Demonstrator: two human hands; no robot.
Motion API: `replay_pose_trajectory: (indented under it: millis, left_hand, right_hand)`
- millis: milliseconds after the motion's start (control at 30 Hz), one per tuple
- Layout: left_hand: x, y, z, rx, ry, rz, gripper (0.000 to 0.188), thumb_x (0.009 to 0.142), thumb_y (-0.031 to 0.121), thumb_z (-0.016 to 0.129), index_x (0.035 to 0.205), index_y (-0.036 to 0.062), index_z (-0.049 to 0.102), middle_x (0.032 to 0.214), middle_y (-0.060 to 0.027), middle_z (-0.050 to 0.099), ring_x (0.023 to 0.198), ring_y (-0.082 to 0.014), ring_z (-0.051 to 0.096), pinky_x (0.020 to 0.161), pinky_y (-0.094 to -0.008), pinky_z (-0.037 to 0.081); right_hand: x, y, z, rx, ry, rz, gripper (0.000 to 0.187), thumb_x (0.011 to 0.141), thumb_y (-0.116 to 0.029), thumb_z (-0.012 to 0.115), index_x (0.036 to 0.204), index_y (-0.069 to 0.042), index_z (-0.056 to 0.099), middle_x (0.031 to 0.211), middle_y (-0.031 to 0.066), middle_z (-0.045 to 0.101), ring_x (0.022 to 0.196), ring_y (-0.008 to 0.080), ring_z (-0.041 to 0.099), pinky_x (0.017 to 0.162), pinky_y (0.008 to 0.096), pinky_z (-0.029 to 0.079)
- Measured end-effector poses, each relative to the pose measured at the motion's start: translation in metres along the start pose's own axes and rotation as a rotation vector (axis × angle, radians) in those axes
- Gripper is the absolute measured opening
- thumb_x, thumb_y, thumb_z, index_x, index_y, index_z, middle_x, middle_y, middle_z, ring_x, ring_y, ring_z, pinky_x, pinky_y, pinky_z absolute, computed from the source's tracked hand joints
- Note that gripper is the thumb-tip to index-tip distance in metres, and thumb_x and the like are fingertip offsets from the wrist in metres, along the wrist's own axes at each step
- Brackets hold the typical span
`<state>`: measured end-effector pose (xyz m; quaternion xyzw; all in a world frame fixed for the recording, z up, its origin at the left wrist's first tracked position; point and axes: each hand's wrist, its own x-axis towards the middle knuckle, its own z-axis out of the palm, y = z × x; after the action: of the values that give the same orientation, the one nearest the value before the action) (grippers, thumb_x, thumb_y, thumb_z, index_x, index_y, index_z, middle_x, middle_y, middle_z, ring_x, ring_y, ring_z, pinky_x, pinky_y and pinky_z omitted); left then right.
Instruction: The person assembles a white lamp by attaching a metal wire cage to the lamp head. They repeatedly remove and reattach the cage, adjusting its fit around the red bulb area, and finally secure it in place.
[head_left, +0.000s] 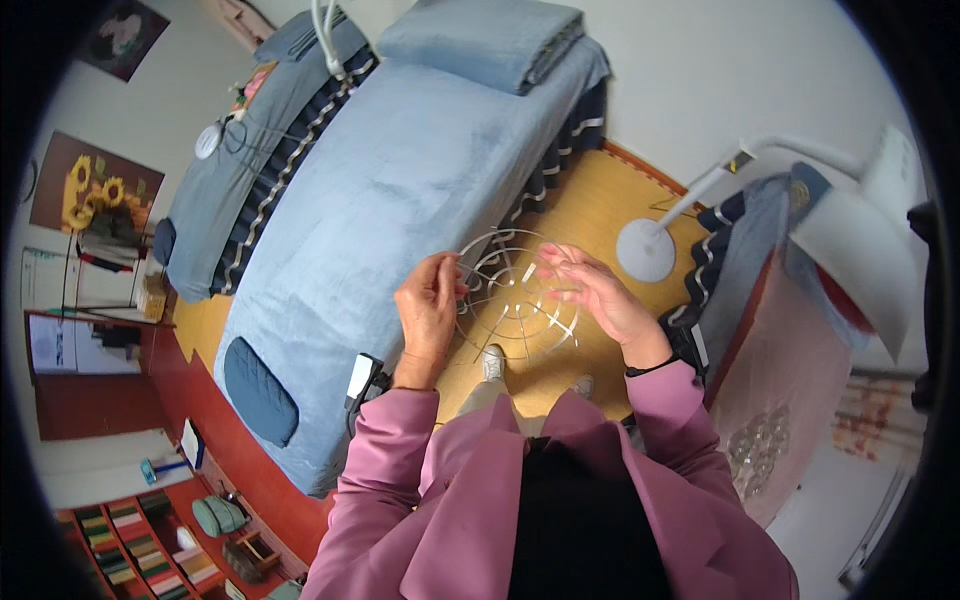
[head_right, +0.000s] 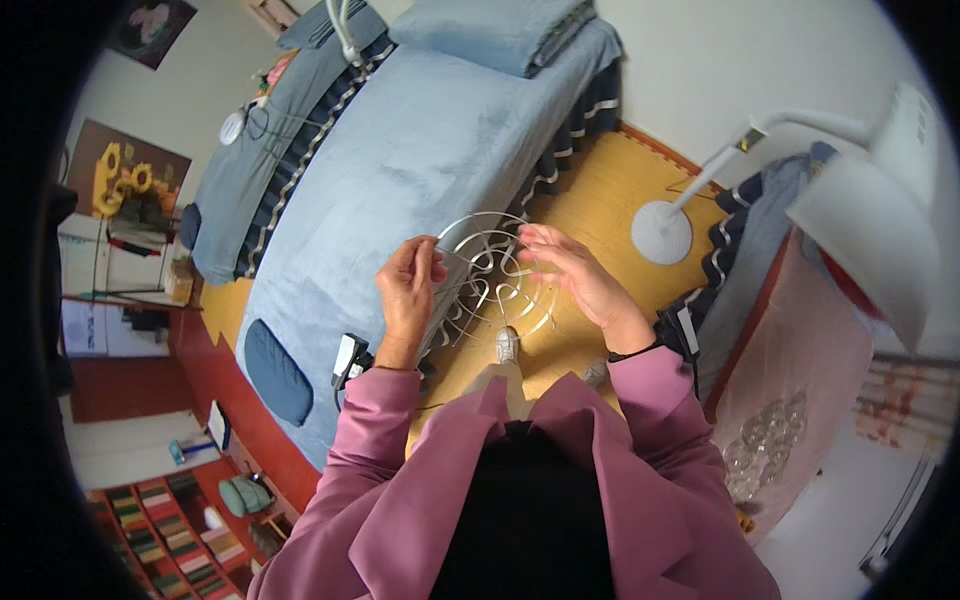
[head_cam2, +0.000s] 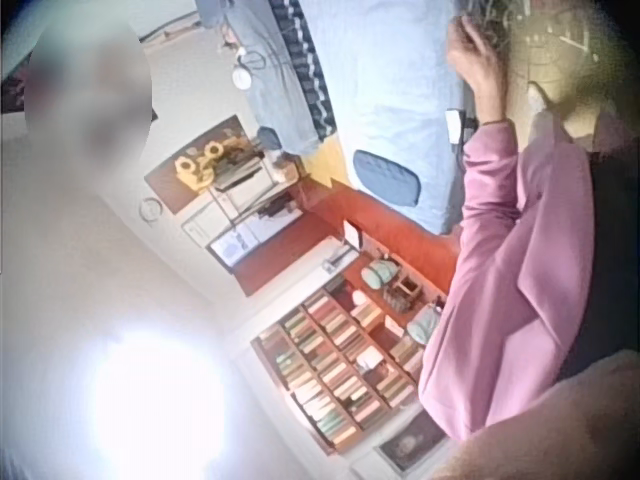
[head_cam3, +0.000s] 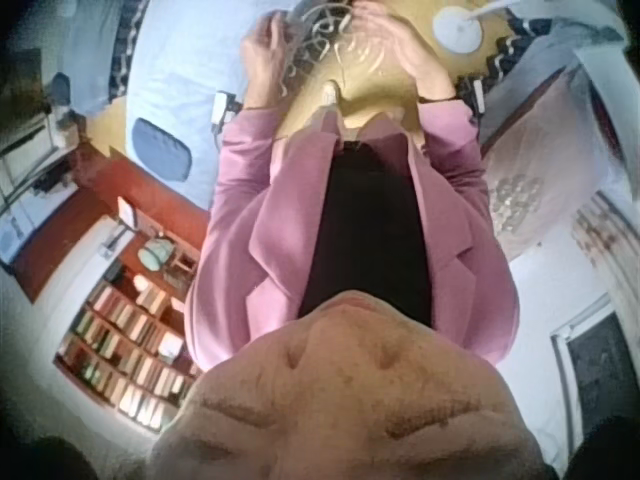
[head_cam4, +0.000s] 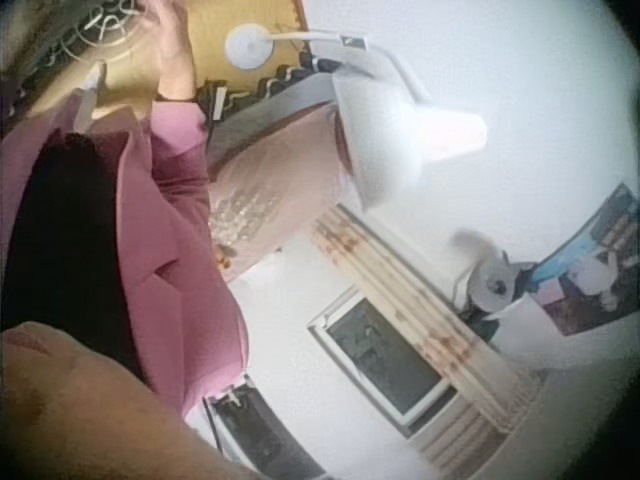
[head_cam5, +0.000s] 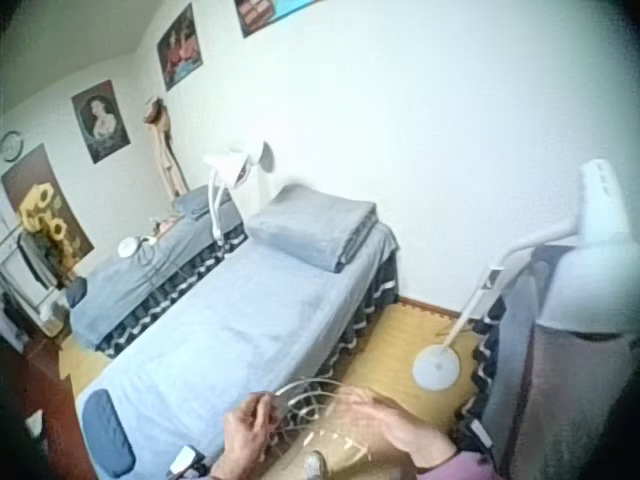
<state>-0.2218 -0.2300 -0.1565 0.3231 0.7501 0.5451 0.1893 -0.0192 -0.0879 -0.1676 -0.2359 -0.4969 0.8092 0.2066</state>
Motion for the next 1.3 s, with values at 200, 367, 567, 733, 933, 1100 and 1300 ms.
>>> replay_pose_trajectory:
  millis: [200, 367, 567, 733, 933, 1100, 1300]
  left_hand:
    - [0.047, -0.11, -0.052, 0.149, 0.363, 0.002, 0.018, 0.102, 0.012, 0.059, 0.104, -0.0029, 0.069, 0.077, -0.0094, 0.069, 0.063, -0.0128, 0.068, 0.057, -0.0271, 0.054]
    - [0.103, -0.215, -0.096, 0.201, 0.445, -0.123, 0.017, 0.1, 0.013, 0.062, 0.101, -0.0017, 0.069, 0.072, -0.009, 0.068, 0.061, -0.0147, 0.07, 0.056, -0.0278, 0.054]
    - [0.149, -0.319, -0.122, 0.192, 0.449, -0.315, 0.015, 0.1, 0.014, 0.063, 0.098, 0.0, 0.066, 0.072, -0.0101, 0.069, 0.063, -0.0177, 0.072, 0.056, -0.0318, 0.056]
    - [0.16, -0.368, -0.12, 0.429, 0.322, -0.23, 0.008, 0.096, 0.011, 0.064, 0.096, 0.0037, 0.065, 0.077, -0.0124, 0.07, 0.064, -0.0229, 0.072, 0.059, -0.0359, 0.057]
    - [0.155, -0.367, -0.142, 1.063, -0.142, 0.006, 0.006, 0.086, 0.012, 0.067, 0.09, 0.0083, 0.063, 0.087, -0.0095, 0.064, 0.076, -0.0255, 0.069, 0.06, -0.0361, 0.057]
    - [0.151, -0.362, -0.155, 1.226, -0.458, 0.063, 0.015, 0.079, 0.011, 0.066, 0.093, 0.0068, 0.061, 0.095, -0.0087, 0.061, 0.083, -0.0243, 0.067, 0.062, -0.0339, 0.058]
    - [0.148, -0.376, -0.163, 1.136, -0.438, 0.141, 0.015, 0.079, 0.006, 0.064, 0.091, 0.0097, 0.055, 0.088, -0.0073, 0.057, 0.081, -0.024, 0.067, 0.06, -0.036, 0.058]
  right_hand:
    - [0.09, 0.089, 0.038, -0.099, 0.019, 0.196, 0.042, 0.104, -0.029, 0.056, 0.129, 0.005, 0.059, 0.112, 0.0137, 0.07, 0.097, 0.0185, 0.069, 0.078, 0.0307, 0.058]
    - [0.197, 0.184, 0.085, -0.232, 0.206, 0.118, 0.023, 0.102, -0.012, 0.06, 0.114, 0.006, 0.067, 0.099, 0.0126, 0.072, 0.084, 0.016, 0.071, 0.071, 0.0265, 0.059]
    - [0.281, 0.275, 0.109, -0.543, 0.3, 0.12, 0.019, 0.086, -0.003, 0.073, 0.105, 0.001, 0.072, 0.093, 0.0098, 0.076, 0.081, 0.0153, 0.072, 0.072, 0.0289, 0.056]
    - [0.312, 0.301, 0.114, -0.946, 0.433, -0.021, 0.009, 0.088, -0.008, 0.07, 0.095, -0.003, 0.07, 0.088, 0.0165, 0.073, 0.076, 0.0253, 0.073, 0.068, 0.0367, 0.056]
    - [0.32, 0.277, 0.114, -1.62, 0.177, 0.08, 0.017, 0.092, -0.016, 0.061, 0.082, -0.002, 0.062, 0.079, 0.017, 0.069, 0.072, 0.0372, 0.07, 0.066, 0.0469, 0.056]
    - [0.327, 0.274, 0.114, -1.706, -0.037, 0.057, 0.01, 0.091, -0.009, 0.056, 0.083, -0.002, 0.058, 0.077, 0.0185, 0.067, 0.069, 0.0383, 0.069, 0.061, 0.0469, 0.056]
    - [0.325, 0.277, 0.095, -1.73, -0.139, -0.092, 0.005, 0.088, -0.009, 0.058, 0.087, -0.005, 0.059, 0.078, 0.0131, 0.068, 0.064, 0.0318, 0.07, 0.055, 0.0423, 0.055]
